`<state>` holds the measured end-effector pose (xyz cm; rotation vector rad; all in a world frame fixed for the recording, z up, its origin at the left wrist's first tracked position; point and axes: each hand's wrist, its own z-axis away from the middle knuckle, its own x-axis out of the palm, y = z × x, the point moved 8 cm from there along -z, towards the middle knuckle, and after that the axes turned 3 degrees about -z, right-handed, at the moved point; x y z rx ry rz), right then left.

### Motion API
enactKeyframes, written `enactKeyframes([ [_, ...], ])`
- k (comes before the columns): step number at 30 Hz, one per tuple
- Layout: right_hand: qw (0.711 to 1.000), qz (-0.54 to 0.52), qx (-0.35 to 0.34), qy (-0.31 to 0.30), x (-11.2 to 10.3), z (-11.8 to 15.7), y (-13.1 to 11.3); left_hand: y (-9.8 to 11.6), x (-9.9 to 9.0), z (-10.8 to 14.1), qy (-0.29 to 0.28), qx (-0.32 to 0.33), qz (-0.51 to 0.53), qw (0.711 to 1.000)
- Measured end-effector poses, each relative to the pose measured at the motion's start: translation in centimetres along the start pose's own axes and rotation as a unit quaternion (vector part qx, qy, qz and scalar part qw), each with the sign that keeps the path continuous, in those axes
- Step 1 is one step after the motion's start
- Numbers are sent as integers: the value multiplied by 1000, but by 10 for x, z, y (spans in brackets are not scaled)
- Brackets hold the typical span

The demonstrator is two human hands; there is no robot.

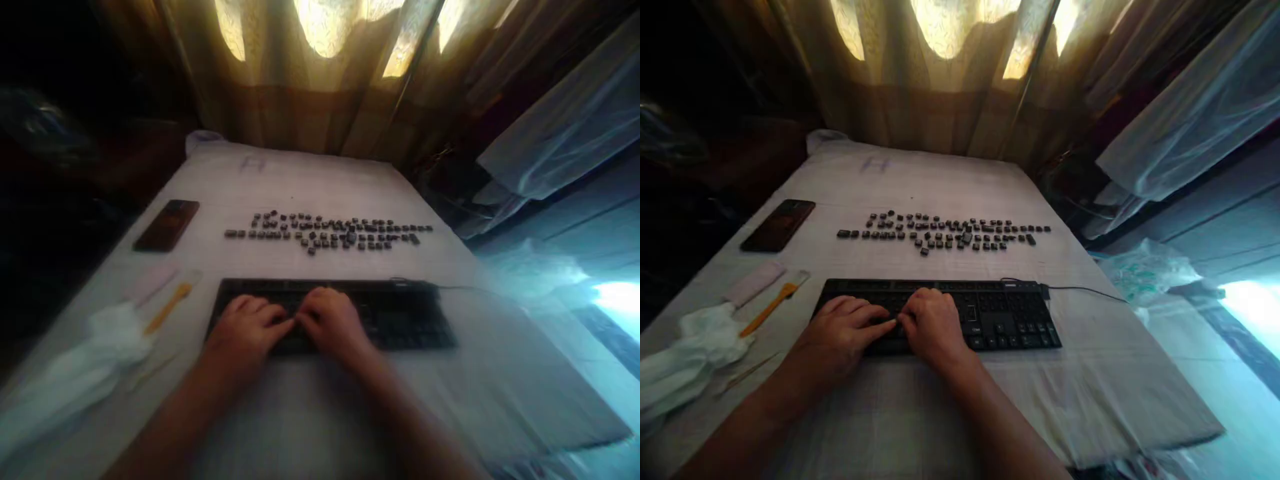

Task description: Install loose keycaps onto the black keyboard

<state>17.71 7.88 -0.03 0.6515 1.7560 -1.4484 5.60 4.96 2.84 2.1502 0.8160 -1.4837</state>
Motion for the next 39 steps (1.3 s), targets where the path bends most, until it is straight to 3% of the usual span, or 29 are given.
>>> enactKeyframes([
  [7, 1000, -12, -6, 8, 0, 0, 1, -3, 3, 1, 20, -4, 23, 1000],
  [16, 990, -128, 1, 65, -18, -1, 12, -21, -1, 6, 55, -35, 95, 993],
  [30, 998, -52, -11, 30, -5, -1, 5, -13, 10, 6, 30, -30, 85, 995],
  [39, 996, -76, 3, 40, -7, -2, 8, -21, 5, 7, 80, -45, 120, 989],
])
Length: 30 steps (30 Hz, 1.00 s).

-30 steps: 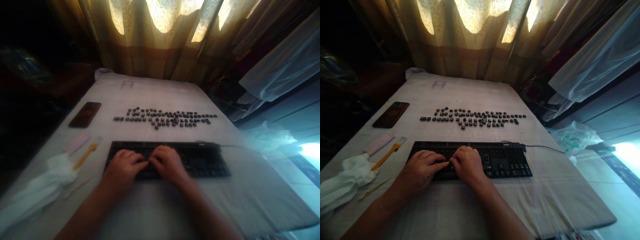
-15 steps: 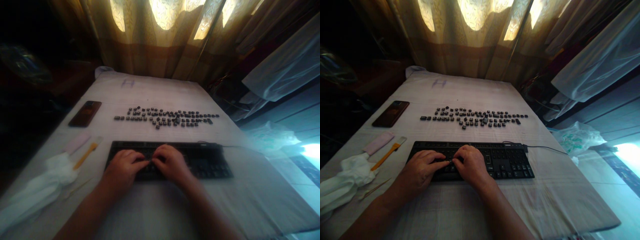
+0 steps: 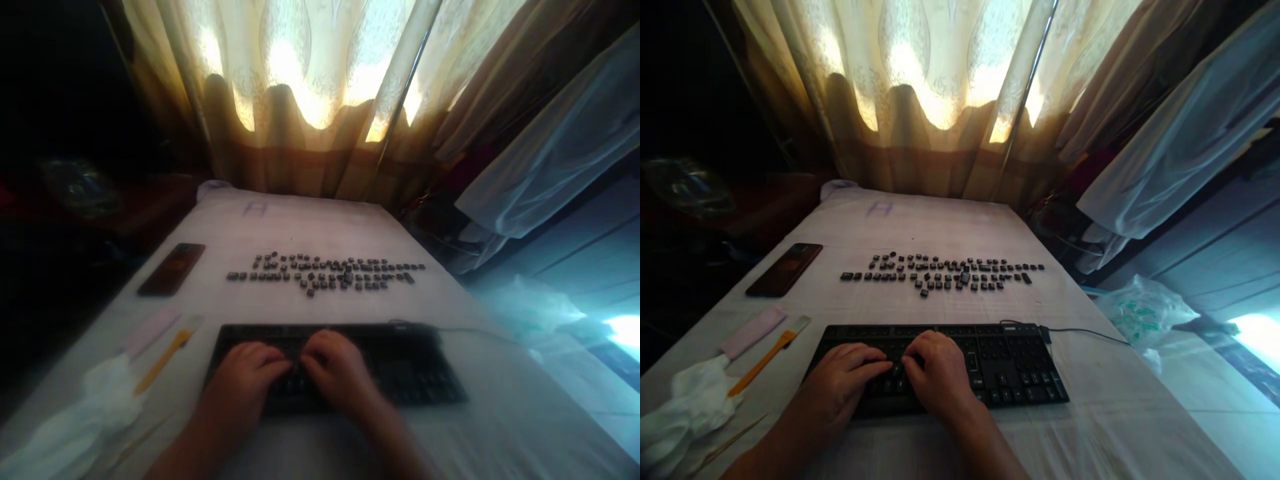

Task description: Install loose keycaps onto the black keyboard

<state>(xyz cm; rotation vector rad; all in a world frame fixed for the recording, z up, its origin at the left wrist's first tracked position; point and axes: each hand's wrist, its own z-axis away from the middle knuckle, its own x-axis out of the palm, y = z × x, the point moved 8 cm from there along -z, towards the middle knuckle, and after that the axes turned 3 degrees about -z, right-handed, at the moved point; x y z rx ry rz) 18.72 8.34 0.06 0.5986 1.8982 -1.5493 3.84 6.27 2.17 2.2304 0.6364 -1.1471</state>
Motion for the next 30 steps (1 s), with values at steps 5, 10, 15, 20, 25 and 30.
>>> enactKeyframes([
  [5, 1000, -16, 5, 14, -8, -3, -1, -13, -13, 2, 74, -16, -5, 997],
  [10, 999, 47, -15, 7, -27, -24, -9, -24, -21, 4, 96, -37, -16, 995],
  [15, 985, 166, -15, 51, -43, -74, 0, -31, -26, 4, 124, -46, -29, 991],
  [20, 967, 250, -19, 45, -34, -111, 9, -36, -32, 5, 151, -48, -36, 987],
  [25, 955, 295, -20, 19, -18, -120, 12, -37, -32, 6, 150, -53, -34, 987],
  [30, 949, 315, 1, 4, -10, -127, 19, -35, -30, 6, 148, -53, -36, 987],
])
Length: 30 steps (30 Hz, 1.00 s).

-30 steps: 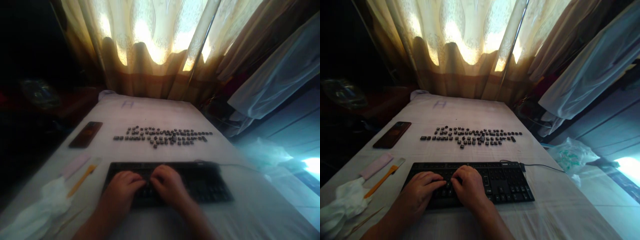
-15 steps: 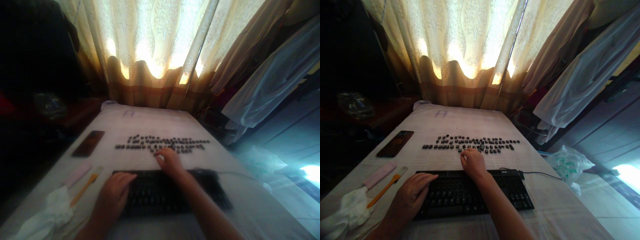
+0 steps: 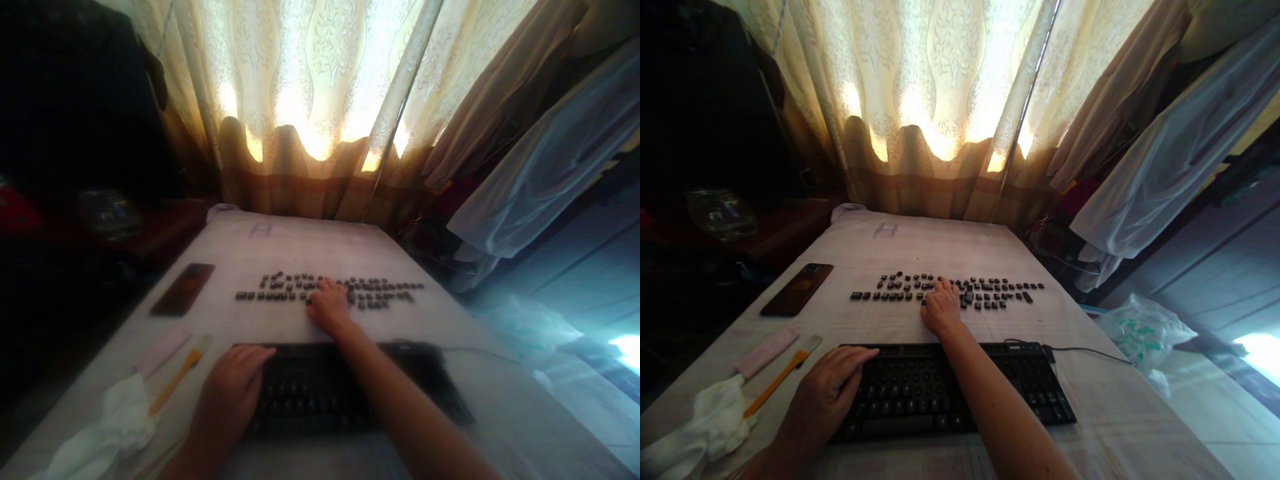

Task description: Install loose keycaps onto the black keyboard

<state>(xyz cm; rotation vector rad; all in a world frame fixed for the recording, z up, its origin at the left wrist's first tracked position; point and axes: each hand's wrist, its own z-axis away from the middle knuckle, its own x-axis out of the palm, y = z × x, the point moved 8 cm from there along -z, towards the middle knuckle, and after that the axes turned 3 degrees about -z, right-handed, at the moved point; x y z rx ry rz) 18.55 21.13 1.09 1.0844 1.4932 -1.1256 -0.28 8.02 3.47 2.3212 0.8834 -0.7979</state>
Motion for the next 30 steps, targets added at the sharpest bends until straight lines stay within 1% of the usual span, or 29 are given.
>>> enactKeyframes([
  [7, 1000, -17, -11, 2, 2, -7, -4, 0, 3, 0, -14, -6, 7, 1000],
  [9, 999, -29, -8, 13, -3, -6, -2, 0, 2, 0, -13, -4, 8, 1000],
  [10, 999, -46, -2, 29, -8, -4, 1, 0, 2, 0, -12, -3, 8, 1000],
  [12, 992, -99, 8, 76, -23, 5, 12, 1, 2, 0, -11, -1, 5, 1000],
  [14, 979, -167, 15, 119, -38, 22, 27, 1, 2, 1, -10, 0, 1, 1000],
  [16, 965, -226, 35, 129, -46, 44, 44, 3, 3, 1, -12, 3, 0, 1000],
  [18, 950, -287, 70, 99, -44, 70, 56, 6, 3, 1, -14, 8, 2, 1000],
  [19, 944, -310, 80, 83, -43, 83, 58, 8, 3, 1, -15, 11, 2, 1000],
  [21, 933, -347, 75, 61, -40, 107, 53, 15, 4, 1, -18, 23, 6, 1000],
  [23, 927, -368, 68, 38, -36, 126, 42, 24, 6, 1, -27, 34, 15, 999],
  [27, 928, -371, 15, -6, -24, 144, 17, 41, 13, 1, -53, 40, 43, 997],
  [30, 930, -366, 0, -13, -15, 148, 14, 49, 18, 2, -85, 47, 61, 993],
])
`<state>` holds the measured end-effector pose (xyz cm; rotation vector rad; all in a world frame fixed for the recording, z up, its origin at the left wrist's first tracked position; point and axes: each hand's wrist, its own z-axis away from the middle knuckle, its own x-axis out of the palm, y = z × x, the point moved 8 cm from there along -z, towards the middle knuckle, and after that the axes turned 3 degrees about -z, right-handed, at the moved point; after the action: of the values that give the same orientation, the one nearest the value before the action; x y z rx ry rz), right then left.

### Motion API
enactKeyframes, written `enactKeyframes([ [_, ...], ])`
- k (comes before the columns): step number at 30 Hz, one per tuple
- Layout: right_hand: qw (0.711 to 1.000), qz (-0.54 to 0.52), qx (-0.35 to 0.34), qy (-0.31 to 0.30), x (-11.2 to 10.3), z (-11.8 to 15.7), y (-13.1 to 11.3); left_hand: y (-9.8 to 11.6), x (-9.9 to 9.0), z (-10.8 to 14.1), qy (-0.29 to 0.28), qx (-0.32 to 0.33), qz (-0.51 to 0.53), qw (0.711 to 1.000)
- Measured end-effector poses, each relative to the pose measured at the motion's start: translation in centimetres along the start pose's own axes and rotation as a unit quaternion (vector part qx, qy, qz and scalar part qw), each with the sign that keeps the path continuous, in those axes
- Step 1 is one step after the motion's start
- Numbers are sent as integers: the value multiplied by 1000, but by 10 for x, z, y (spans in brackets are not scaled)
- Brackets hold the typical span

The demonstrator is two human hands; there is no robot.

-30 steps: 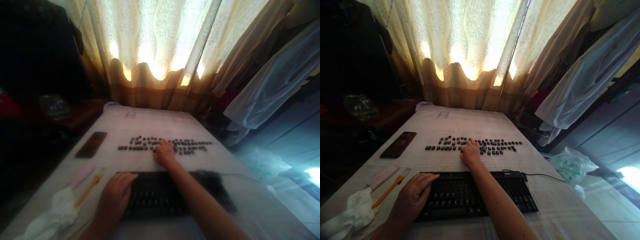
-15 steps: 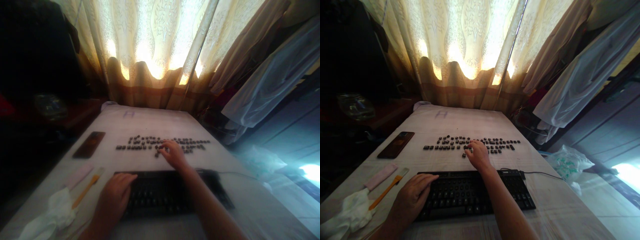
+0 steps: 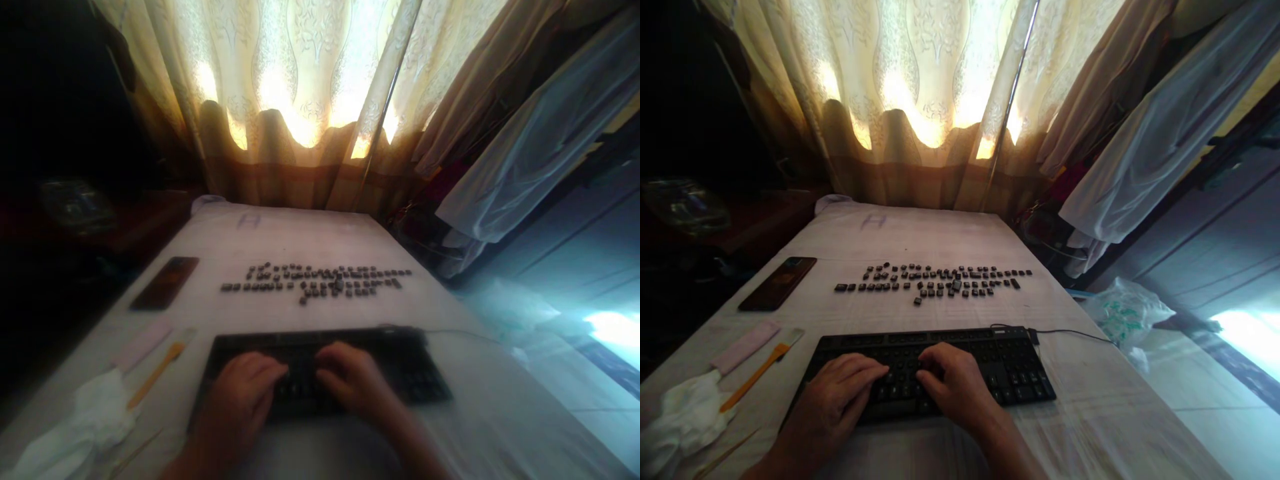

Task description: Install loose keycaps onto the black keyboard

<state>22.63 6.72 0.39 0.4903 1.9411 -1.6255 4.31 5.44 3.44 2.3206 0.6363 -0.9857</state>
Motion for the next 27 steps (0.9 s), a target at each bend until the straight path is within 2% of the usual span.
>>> enactKeyframes([
  [5, 1000, 15, -15, 2, 4, 2, 6, -3, 4, 0, -31, -6, 5, 999],
  [10, 997, 58, -51, -9, 11, 4, -6, -6, 7, 1, -49, -12, 13, 999],
  [17, 992, 101, -68, -15, 21, 1, -16, 1, 11, 1, -77, 3, 18, 997],
  [27, 991, 118, -63, -21, 29, -1, -17, 15, 18, 2, -102, 29, -8, 994],
])
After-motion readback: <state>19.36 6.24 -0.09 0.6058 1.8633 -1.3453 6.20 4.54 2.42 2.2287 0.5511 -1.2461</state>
